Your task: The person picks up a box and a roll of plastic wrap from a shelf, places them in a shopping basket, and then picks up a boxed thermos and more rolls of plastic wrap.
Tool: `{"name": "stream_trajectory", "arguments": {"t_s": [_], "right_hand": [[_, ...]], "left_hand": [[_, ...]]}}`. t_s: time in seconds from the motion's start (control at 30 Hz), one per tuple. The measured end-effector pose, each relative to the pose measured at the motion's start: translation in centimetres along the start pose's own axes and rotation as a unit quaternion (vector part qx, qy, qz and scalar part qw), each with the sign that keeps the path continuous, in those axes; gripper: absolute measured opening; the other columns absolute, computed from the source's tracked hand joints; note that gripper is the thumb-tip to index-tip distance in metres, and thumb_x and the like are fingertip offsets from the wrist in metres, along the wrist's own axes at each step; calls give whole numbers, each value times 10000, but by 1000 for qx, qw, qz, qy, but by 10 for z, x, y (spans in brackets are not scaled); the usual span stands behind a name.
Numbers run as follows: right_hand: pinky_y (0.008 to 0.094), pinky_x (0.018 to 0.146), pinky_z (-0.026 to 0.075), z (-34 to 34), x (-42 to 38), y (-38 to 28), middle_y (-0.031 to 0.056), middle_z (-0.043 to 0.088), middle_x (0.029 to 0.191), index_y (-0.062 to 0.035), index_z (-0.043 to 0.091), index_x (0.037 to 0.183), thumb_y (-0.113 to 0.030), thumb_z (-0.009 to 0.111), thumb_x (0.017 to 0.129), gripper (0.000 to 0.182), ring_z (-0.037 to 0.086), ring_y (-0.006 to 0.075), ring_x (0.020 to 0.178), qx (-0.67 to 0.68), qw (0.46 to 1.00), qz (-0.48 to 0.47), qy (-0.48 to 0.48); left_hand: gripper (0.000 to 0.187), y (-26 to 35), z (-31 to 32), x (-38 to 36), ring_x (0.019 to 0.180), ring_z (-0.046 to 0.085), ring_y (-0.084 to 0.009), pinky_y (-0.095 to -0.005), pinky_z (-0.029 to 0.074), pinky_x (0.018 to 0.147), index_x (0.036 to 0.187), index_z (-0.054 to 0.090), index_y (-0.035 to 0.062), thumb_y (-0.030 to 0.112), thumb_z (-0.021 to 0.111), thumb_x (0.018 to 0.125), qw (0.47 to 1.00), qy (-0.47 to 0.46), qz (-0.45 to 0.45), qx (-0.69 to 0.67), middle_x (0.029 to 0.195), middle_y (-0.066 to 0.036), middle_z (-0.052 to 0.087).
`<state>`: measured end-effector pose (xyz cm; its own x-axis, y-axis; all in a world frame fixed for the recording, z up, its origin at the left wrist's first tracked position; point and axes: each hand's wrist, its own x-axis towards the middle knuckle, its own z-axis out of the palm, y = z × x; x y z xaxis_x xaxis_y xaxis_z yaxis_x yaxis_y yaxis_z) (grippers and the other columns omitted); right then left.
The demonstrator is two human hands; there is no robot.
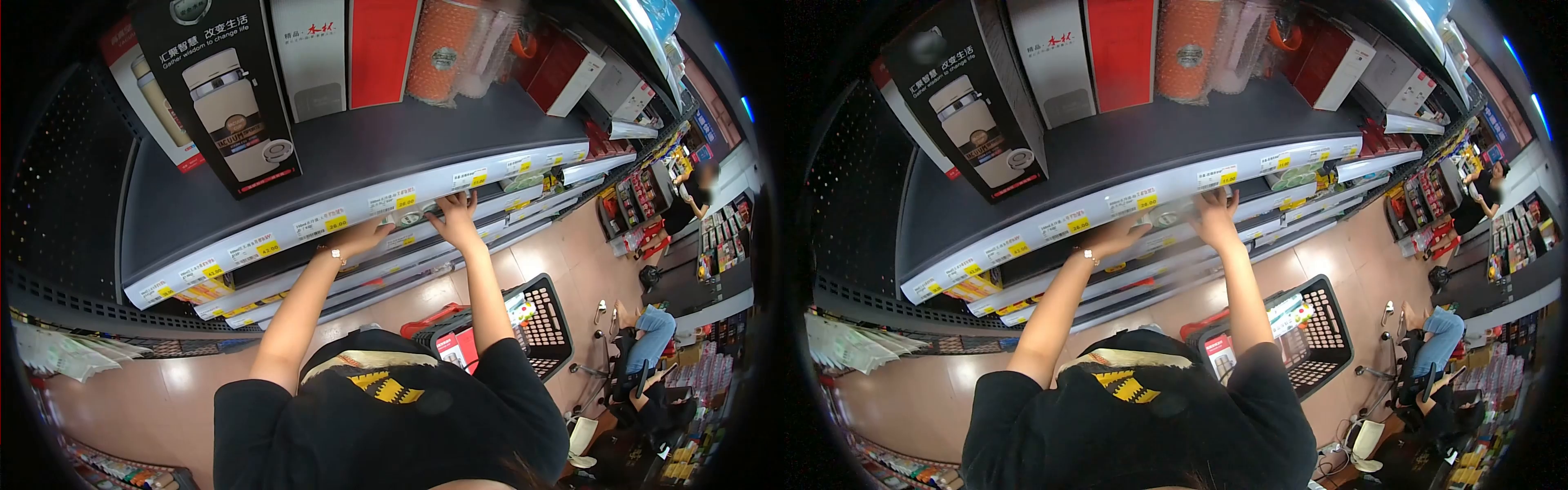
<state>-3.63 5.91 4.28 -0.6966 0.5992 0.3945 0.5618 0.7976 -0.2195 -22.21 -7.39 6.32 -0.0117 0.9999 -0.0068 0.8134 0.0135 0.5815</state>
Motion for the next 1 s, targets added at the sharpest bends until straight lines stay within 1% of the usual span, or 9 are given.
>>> {"name": "stream_trajectory", "arguments": {"t_s": [0.17,0.37,0.57,0.67,0.77,0.8,0.9,0.93,1.0], "right_hand": [[638,933,36,-6,3,-3,146,462,1160,-96,514,1079,-138,551,654,428,226,439,1181,4,1000,14,-25],[627,941,34,-10,1,-3,153,474,1145,-100,517,1087,-92,500,640,447,226,447,1176,44,999,2,-10],[615,946,30,-13,-5,-4,173,475,1123,-83,521,1070,-60,459,642,433,253,418,1162,43,999,-9,-2],[536,965,155,-6,-9,6,197,481,1080,-50,517,1047,-40,443,658,396,334,392,1100,85,986,11,142],[436,907,289,4,-2,27,210,479,1053,-25,513,1014,-21,429,684,340,397,376,1024,236,927,106,274],[395,818,355,1,1,34,203,510,1005,-6,529,964,-23,437,714,268,457,364,934,214,935,140,245],[401,781,371,2,4,50,189,546,927,15,542,909,-50,443,751,197,493,366,854,264,943,166,113],[373,751,394,0,5,47,179,565,868,24,551,898,-68,458,780,177,521,344,794,261,945,169,105],[353,749,399,-6,3,40,181,561,882,20,552,917,-70,468,786,180,528,329,795,276,941,163,110]], "left_hand": [[453,-6,6,1,1153,369,-300,-357,280,953,1225,405,104,349,419,844,1000,12,18,-2,1246,-158,398],[449,-6,4,-1,1143,381,-294,-353,282,949,1215,417,94,349,420,845,1000,20,21,-7,1233,-156,412],[448,-7,5,-1,1131,395,-295,-352,290,945,1204,429,88,357,419,845,1000,17,1,-18,1221,-156,426],[453,-5,2,-2,1131,395,-298,-353,293,943,1204,429,88,365,417,845,999,3,-19,-26,1221,-157,426],[458,-2,2,-2,1135,392,-299,-356,295,943,1203,431,89,374,415,844,1000,3,-22,-18,1223,-158,424],[460,-3,2,-3,1137,391,-299,-357,295,943,1202,432,89,377,415,844,1000,6,-19,-11,1223,-159,423],[465,-3,2,-3,1139,388,-299,-361,296,943,1202,431,90,385,412,842,1000,14,-12,-6,1225,-160,421],[466,-3,2,-3,1141,386,-300,-361,294,945,1203,429,90,385,411,843,1000,9,-14,-8,1227,-160,419],[468,-3,1,-3,1144,382,-302,-361,291,949,1207,425,91,386,410,843,1000,-2,-18,-13,1232,-160,414]]}}
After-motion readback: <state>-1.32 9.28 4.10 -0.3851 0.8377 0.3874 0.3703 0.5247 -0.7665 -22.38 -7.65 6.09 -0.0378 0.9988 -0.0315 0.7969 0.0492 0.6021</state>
